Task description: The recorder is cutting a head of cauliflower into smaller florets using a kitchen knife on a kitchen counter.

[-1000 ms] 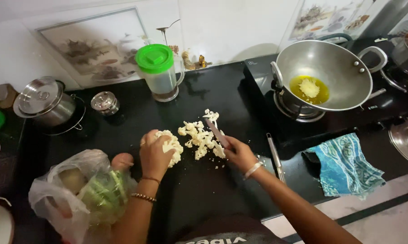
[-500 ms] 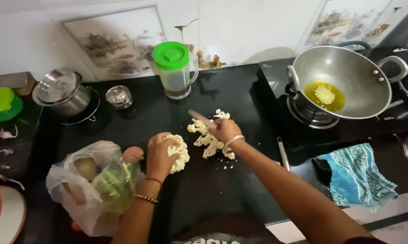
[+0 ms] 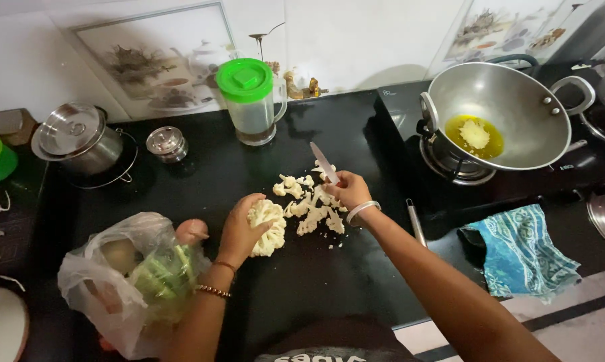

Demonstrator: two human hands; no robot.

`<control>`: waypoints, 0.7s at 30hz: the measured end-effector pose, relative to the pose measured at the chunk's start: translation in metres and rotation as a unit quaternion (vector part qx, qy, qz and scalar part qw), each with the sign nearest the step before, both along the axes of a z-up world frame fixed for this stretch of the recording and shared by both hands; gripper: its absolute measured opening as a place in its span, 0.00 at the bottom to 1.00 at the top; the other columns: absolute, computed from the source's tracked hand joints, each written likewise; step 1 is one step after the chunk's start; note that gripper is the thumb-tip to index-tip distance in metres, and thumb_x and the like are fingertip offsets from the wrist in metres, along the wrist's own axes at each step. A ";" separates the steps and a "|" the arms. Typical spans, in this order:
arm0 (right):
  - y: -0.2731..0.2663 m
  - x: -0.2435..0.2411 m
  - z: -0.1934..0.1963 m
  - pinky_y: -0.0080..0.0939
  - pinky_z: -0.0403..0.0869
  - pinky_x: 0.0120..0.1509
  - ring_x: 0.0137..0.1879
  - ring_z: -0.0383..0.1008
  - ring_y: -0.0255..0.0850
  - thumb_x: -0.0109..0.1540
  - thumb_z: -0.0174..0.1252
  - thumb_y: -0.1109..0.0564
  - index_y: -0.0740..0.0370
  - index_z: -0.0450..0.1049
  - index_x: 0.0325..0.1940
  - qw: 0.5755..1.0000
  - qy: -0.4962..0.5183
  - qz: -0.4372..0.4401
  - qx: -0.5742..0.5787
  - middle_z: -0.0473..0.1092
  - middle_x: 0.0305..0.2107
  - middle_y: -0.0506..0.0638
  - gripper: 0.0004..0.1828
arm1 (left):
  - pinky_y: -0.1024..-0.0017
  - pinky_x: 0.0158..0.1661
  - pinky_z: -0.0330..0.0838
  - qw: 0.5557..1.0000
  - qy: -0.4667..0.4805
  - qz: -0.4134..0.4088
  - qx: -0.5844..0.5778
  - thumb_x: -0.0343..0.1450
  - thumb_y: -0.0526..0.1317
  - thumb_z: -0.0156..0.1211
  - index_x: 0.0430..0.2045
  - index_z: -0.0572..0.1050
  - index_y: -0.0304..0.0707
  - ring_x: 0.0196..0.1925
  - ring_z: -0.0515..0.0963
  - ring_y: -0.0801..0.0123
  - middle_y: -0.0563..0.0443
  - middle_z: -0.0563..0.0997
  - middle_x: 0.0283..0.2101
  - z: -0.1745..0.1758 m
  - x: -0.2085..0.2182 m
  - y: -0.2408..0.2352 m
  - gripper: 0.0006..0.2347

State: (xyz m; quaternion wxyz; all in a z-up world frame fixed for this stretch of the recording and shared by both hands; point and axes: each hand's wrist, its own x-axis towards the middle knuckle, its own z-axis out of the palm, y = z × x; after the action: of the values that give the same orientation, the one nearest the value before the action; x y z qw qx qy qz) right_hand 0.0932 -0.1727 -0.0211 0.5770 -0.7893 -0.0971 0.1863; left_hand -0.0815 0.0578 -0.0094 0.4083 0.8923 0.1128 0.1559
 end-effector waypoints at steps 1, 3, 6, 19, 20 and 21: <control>0.001 -0.007 0.009 0.33 0.68 0.32 0.27 0.67 0.30 0.61 0.66 0.58 0.65 0.78 0.47 0.999 -0.018 -0.028 -0.042 0.73 0.27 0.48 0.13 | 0.63 0.60 0.70 0.999 -0.021 -0.004 -0.028 0.61 0.35 0.71 0.52 0.74 0.39 0.61 0.76 0.56 0.47 0.78 0.58 -0.007 0.001 0.002 0.23; 0.001 -0.013 -0.003 0.33 0.70 0.32 0.27 0.68 0.32 0.63 0.62 0.58 0.64 0.77 0.48 0.999 0.002 -0.030 -0.037 0.74 0.28 0.47 0.11 | 0.63 0.59 0.71 0.998 -0.028 0.006 -0.050 0.64 0.36 0.69 0.52 0.74 0.39 0.61 0.76 0.56 0.45 0.77 0.58 -0.011 -0.002 0.005 0.21; -0.008 -0.034 -0.026 0.34 0.72 0.34 0.29 0.71 0.34 0.64 0.58 0.58 0.65 0.77 0.49 0.999 0.034 -0.001 0.029 0.76 0.31 0.47 0.12 | 0.62 0.58 0.72 0.996 -0.026 0.029 -0.075 0.68 0.39 0.66 0.54 0.73 0.37 0.62 0.76 0.56 0.43 0.77 0.58 -0.026 -0.006 0.012 0.19; -0.060 -0.120 0.020 0.46 0.76 0.41 0.34 0.77 0.43 0.63 0.57 0.56 0.54 0.69 0.67 0.974 0.165 0.156 0.003 0.78 0.36 0.53 0.26 | 0.56 0.57 0.71 0.992 0.114 0.045 0.009 0.51 0.44 0.81 0.61 0.61 0.45 0.58 0.75 0.48 0.41 0.76 0.56 -0.011 -0.026 -0.017 0.43; -0.062 -0.121 0.018 0.46 0.76 0.41 0.34 0.77 0.43 0.63 0.57 0.56 0.54 0.69 0.67 0.974 0.164 0.155 0.002 0.78 0.36 0.53 0.26 | 0.56 0.57 0.71 0.993 0.113 0.043 0.009 0.51 0.44 0.81 0.61 0.61 0.45 0.58 0.75 0.48 0.41 0.76 0.56 -0.008 -0.026 -0.022 0.43; -0.064 -0.122 0.016 0.44 0.78 0.46 0.40 0.80 0.41 0.63 0.59 0.56 0.56 0.70 0.66 0.983 0.023 0.177 -0.036 0.80 0.39 0.52 0.25 | 0.56 0.57 0.70 0.995 0.083 0.047 0.020 0.50 0.42 0.81 0.61 0.62 0.46 0.56 0.75 0.48 0.43 0.77 0.54 -0.005 -0.025 -0.026 0.43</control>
State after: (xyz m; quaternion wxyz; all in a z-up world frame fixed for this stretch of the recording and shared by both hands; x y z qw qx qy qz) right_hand -0.0288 -0.2364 -0.0051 0.5079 -0.7758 -0.2149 0.3065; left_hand -0.1070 0.0318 -0.0145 0.3715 0.9041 0.1846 0.1024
